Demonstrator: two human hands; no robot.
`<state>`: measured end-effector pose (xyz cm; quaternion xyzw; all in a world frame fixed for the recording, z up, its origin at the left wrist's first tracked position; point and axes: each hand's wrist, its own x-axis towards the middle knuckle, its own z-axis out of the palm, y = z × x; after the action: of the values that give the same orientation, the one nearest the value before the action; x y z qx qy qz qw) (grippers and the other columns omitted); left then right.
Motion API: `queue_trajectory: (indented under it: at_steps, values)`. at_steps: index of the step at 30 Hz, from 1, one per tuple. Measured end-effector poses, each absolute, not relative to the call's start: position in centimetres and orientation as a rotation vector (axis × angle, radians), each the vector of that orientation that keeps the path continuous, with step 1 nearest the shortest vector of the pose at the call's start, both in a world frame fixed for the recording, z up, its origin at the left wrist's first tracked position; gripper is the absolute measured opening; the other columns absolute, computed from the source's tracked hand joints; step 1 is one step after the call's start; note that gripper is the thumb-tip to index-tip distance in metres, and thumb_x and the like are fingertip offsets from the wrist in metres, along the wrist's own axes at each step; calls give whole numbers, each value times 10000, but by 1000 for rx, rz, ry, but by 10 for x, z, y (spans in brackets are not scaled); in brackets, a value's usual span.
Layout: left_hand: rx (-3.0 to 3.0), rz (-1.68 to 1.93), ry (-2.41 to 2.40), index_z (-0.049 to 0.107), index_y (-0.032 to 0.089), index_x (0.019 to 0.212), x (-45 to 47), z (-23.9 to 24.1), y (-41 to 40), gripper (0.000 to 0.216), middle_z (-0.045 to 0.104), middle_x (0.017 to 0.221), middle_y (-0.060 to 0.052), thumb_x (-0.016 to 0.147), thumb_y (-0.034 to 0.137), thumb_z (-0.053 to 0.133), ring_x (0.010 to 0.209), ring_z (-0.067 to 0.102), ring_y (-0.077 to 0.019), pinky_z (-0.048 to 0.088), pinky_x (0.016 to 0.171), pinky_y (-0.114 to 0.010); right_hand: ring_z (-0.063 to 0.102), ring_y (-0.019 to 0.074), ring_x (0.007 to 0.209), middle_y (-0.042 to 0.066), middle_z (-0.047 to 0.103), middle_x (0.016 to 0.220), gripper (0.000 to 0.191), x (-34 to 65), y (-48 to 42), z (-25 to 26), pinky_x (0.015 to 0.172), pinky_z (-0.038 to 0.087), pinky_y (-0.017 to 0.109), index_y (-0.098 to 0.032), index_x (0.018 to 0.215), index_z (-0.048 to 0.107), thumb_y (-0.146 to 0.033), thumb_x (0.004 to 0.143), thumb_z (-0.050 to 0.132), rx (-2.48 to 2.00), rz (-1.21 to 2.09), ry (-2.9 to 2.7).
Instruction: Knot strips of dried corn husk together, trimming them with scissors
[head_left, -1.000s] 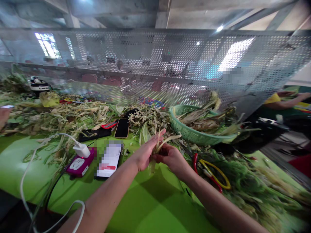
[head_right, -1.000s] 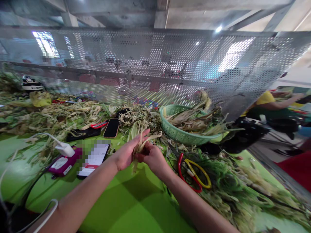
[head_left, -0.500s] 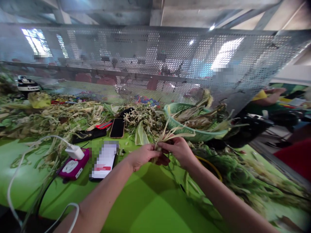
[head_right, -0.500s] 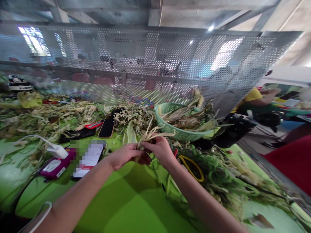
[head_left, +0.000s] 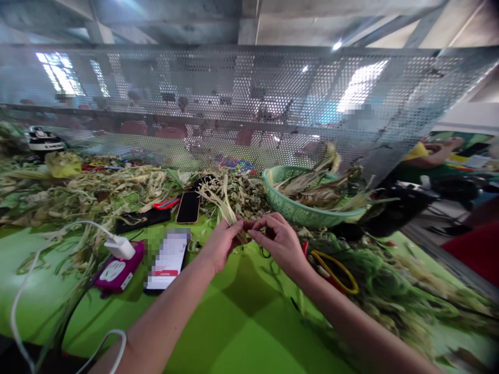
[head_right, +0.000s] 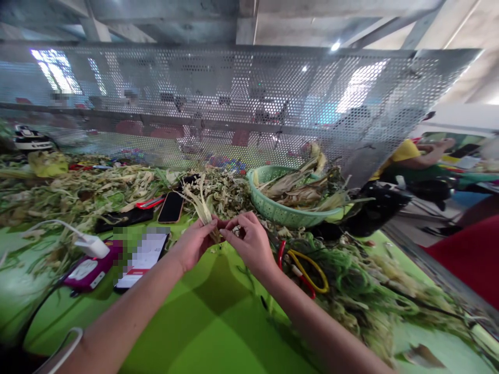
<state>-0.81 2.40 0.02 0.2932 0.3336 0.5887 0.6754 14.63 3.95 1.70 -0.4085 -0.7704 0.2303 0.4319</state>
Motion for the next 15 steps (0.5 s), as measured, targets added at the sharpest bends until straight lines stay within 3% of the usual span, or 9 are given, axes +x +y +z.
queue_trajectory:
  at_steps: [7, 15]
  values:
    - [643, 1302, 726, 562, 163, 888, -6, 1, 23, 176, 693, 880, -52, 771, 224, 680, 719, 630, -126, 502, 705, -273, 584, 190, 840, 40, 579, 860, 32, 145, 37, 16, 766, 451, 305, -204, 767, 661, -220, 790, 646, -999, 511, -2025]
    - [649, 1312, 733, 617, 145, 898, -9, -2, 27, 183, 699, 870, -80, 800, 296, 651, 718, 649, -161, 524, 706, -316, 579, 182, 806, 31, 575, 821, 89, 146, 39, 15, 745, 441, 294, -194, 711, 626, -218, 792, 602, -1017, 585, -1930]
